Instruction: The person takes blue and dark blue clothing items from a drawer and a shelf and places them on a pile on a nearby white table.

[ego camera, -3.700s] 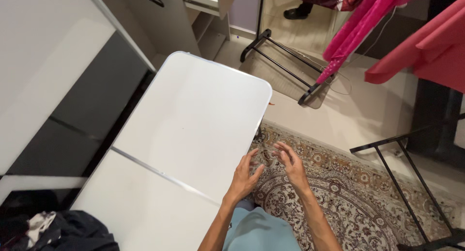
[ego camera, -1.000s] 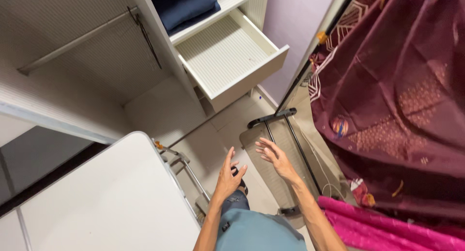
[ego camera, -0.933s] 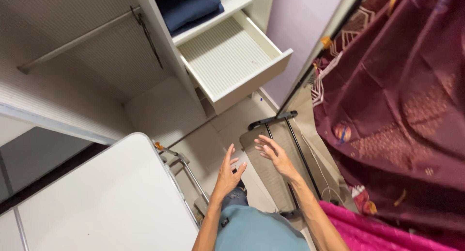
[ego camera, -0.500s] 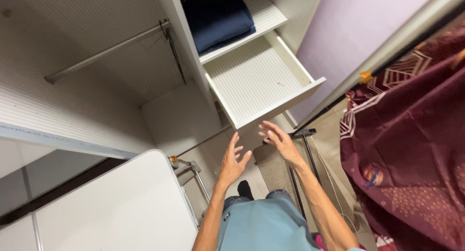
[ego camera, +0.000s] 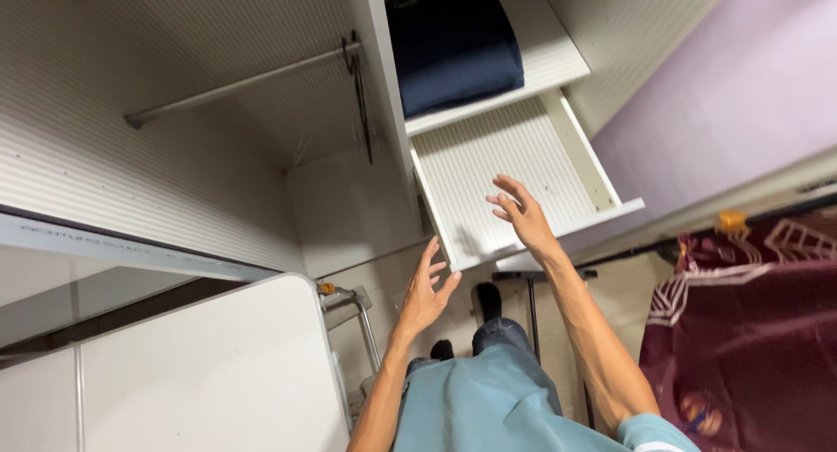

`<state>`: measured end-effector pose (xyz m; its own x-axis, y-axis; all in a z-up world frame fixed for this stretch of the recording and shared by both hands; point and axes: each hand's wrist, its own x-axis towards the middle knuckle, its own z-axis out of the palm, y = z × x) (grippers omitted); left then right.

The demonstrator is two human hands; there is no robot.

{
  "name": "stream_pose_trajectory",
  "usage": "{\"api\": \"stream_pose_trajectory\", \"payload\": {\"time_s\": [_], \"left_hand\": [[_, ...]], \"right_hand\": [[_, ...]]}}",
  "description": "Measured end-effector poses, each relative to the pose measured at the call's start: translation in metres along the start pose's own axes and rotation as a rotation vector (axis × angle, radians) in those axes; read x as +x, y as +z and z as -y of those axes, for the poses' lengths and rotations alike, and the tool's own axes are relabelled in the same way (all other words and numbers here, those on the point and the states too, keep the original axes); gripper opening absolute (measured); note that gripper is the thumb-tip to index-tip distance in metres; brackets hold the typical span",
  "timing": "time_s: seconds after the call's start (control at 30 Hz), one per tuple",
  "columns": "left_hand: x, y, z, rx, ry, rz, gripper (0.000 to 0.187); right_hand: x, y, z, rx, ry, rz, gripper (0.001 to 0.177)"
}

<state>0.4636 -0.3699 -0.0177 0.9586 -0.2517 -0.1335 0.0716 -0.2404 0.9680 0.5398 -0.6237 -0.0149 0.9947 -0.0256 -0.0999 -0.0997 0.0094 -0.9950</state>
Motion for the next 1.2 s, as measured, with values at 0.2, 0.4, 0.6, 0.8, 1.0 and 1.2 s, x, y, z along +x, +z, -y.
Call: {"api": "stream_pose_trajectory", "payload": {"time_s": [0.2,0.4,0.6,0.8,1.0,1.2], "left_hand": [[0.043,0.008,-0.015,-0.022,-0.011,-0.097,0.082],[0.076,0.027,-0.027,-0.03,-0.031,-0.19,0.08],[0.099,0.041,-0.035,-0.054,-0.043,-0.267,0.077],[0.118,0.053,-0.036,-0.06,-0.071,-0.229,0.064],[0.165,0.061,-0.029,-0.542,-0.017,-0.057,0.081],[0.202,0.063,-0.032,-1.323,-0.007,-0.054,0.09]], "right_hand": [[0.115,-0.033,-0.008,-0.143,-0.024,-0.094,0.071],[0.22,-0.057,-0.02,-0.323,-0.19,-0.193,0.084],[0.256,-0.05,0.028,-0.356,-0.114,-0.35,0.055],[0.238,-0.063,0.065,-0.289,-0.182,-0.074,0.022],[0.201,-0.084,0.071,0.278,-0.34,0.298,0.018],[0.149,-0.12,0.045,0.63,-0.125,0.584,0.013]]}}
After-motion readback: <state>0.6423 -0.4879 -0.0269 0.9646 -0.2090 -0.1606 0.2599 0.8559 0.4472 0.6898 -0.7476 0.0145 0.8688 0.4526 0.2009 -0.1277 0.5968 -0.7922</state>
